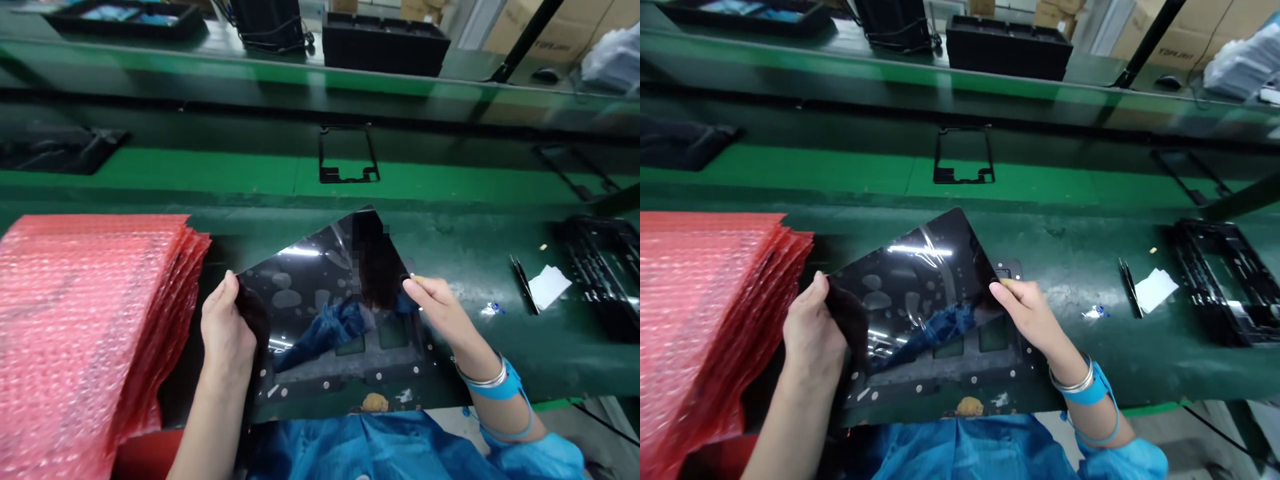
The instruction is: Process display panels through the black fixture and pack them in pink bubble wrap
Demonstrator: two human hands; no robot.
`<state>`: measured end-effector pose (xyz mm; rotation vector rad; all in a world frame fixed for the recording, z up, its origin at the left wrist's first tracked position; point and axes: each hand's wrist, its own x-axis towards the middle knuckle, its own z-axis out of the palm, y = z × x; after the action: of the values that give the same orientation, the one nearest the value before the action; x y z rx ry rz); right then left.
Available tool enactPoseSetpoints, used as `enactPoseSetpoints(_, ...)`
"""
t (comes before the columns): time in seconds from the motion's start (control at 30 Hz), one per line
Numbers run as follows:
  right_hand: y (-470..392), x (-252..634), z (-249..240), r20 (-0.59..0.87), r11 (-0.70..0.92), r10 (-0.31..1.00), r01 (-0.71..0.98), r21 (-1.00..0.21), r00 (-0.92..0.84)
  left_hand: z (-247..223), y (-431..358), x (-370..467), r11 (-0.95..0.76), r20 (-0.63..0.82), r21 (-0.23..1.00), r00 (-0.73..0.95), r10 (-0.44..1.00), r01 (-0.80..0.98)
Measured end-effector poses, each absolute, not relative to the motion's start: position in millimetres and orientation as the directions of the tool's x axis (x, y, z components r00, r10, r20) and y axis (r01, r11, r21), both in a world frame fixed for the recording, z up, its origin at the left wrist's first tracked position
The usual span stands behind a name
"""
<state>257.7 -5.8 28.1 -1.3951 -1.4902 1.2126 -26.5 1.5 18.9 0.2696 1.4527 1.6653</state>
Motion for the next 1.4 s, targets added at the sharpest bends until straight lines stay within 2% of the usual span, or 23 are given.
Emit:
enactPoseSetpoints(0.23, -9.7, 250.3, 31.6, -0.032, -0.01, 0.997, 0.319, -0.948, -0.066, 9.6, 4.2, -30.3, 0.048, -0.375, 0.89, -0.669, 0.642, -0.454)
enactPoseSetpoints(0.33, -7.3, 250.5, 34.7, -0.099, -0.075, 0.99, 0.224, -0.972, -0.102, 9.8, 3.8, -29.8, 0.071, -0.392, 0.883, -0.648, 0.653, -0.463)
enactPoseSetpoints(0.43, -4.3, 251.4, 35.4, -0.23, -0.225, 0.951, 0.048, -0.973, -0.207, 9.9, 4.1, -29.5, 0.069, -0.341, 0.904, -0.615, 0.711, -0.422)
enactPoseSetpoints(0.53, -0.5, 251.6, 30.7, -0.321, -0.342, 0.93, -0.106, -0.934, -0.178, 9.9, 3.6, -28.0, 0.088, -0.299, 0.92, -0.537, 0.789, -0.383)
enactPoseSetpoints(0.67, 7.5, 254.4, 22.1, -0.304, -0.305, 0.952, -0.185, -0.934, -0.036, 13.6, -5.1, -20.4, 0.116, -0.28, 0.925, -0.444, 0.851, -0.361)
enactPoseSetpoints(0.83, 16.5, 262.6, 16.3, -0.272, -0.246, 0.959, -0.233, -0.941, 0.084, 24.1, -19.9, -6.0, 0.307, -0.339, 0.915, -0.084, 0.937, -0.263)
enactPoseSetpoints(1.0, 18.0, 276.3, 11.3, -0.262, -0.227, 0.958, -0.251, -0.941, 0.115, 36.0, 2.1, 7.1, 0.291, -0.313, 0.924, -0.052, 0.948, -0.249)
enactPoseSetpoints(1.1, 14.0, 291.5, 3.8, -0.157, -0.124, 0.943, -0.129, -0.984, 0.292, 40.4, 37.8, 23.4, 0.27, -0.276, 0.943, -0.002, 0.961, -0.195)
enactPoseSetpoints(1.2, 6.5, 305.5, -5.8, 0.134, 0.011, 0.846, 0.234, -0.972, 0.516, 40.1, 84.4, 51.5, 0.238, -0.237, 0.964, 0.02, 0.971, -0.118)
enactPoseSetpoints(1.3, -0.2, 309.8, -11.8, 0.373, 0.059, 0.791, 0.545, -0.836, 0.485, 36.6, 135.2, 87.0, 0.198, -0.197, 0.98, 0.031, 0.98, -0.035)
enactPoseSetpoints(1.4, -2.9, 304.3, -11.0, 0.571, 0.209, 0.754, 0.706, -0.677, 0.325, 34.7, 183.8, 115.6, 0.148, -0.151, 0.983, 0.025, 0.988, 0.105)
